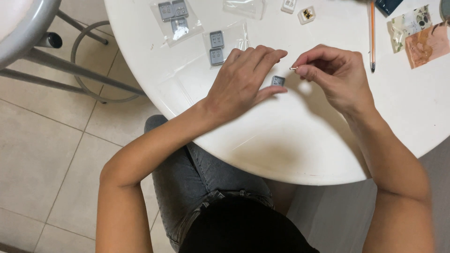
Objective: The person sits at a white table and repeatedly picks up small gray rectangular electronic components and tiny metal pins. They insert the pins into the components by hand, then place the assembled units into clear plastic bags. The process is repeated for several units throughout the clip.
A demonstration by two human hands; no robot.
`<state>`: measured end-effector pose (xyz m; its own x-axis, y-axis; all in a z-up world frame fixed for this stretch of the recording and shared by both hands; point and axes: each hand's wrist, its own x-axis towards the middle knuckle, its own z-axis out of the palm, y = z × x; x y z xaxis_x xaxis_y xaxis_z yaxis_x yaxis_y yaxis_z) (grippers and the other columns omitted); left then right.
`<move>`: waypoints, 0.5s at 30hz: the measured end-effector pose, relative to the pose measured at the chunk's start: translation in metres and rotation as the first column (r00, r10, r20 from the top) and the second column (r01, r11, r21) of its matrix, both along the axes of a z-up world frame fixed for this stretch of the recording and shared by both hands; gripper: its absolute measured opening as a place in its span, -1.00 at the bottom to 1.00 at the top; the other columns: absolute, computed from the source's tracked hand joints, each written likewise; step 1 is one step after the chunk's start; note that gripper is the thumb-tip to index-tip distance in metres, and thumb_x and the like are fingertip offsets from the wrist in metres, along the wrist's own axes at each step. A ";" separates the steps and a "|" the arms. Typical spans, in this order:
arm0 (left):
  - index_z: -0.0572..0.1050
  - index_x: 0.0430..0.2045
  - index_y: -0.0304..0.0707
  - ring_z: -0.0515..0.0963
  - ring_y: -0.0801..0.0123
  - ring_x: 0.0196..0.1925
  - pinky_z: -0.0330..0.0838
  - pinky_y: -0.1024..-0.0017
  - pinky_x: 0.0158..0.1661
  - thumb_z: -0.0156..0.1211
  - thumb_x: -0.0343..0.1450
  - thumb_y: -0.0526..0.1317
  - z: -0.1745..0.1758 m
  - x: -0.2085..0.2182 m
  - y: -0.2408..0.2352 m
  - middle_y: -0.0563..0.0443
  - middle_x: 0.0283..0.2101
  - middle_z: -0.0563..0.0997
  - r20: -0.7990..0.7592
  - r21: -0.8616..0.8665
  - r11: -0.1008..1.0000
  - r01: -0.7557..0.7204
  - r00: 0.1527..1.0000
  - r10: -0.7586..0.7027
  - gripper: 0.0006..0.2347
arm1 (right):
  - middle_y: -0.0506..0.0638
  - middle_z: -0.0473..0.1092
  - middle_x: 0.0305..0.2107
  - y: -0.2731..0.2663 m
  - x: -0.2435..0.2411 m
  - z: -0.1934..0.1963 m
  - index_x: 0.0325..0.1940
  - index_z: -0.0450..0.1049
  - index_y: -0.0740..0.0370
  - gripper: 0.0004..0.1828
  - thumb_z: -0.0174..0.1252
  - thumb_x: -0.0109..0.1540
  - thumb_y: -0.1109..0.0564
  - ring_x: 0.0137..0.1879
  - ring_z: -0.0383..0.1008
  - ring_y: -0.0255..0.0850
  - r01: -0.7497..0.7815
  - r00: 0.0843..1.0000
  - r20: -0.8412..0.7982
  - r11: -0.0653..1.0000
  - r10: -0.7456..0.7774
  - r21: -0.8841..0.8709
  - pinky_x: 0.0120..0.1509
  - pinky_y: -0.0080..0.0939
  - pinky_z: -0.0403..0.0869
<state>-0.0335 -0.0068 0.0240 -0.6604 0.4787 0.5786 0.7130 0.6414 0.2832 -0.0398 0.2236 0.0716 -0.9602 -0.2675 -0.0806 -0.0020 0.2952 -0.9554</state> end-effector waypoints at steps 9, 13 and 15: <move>0.57 0.01 -0.19 0.57 0.43 -0.34 0.43 0.43 -0.19 -0.13 0.63 -0.37 0.029 -0.009 -0.008 0.10 -0.09 0.64 -0.457 0.048 0.984 0.174 0.879 -0.133 -0.76 | -0.07 0.43 -0.43 0.018 -0.005 -0.032 -0.06 0.54 0.26 -0.87 0.20 0.34 0.18 -0.29 0.39 -0.35 -0.067 0.946 0.274 0.929 0.175 -0.363 -0.10 -0.50 0.41; 0.59 -0.10 -0.21 0.53 0.46 -0.38 0.38 0.48 -0.26 -0.10 0.62 -0.35 0.031 -0.011 -0.006 0.11 -0.18 0.62 -0.491 0.054 0.986 0.159 0.864 -0.113 -0.78 | -0.06 0.43 -0.40 0.006 0.004 -0.020 -0.05 0.51 0.30 -0.87 0.21 0.33 0.22 -0.28 0.45 -0.33 -0.034 0.971 0.212 0.945 0.108 -0.324 -0.10 -0.49 0.45; 0.59 -0.25 -0.22 0.56 0.44 -0.38 0.39 0.47 -0.29 -0.05 0.59 -0.37 0.031 -0.010 -0.003 0.06 -0.22 0.60 -0.486 0.087 0.987 0.137 0.870 -0.078 -0.81 | 0.00 0.45 -0.34 -0.004 0.012 -0.007 -0.05 0.46 0.28 -0.87 0.19 0.39 0.16 -0.25 0.49 -0.31 -0.033 0.999 0.035 0.986 0.039 -0.165 0.00 -0.41 0.53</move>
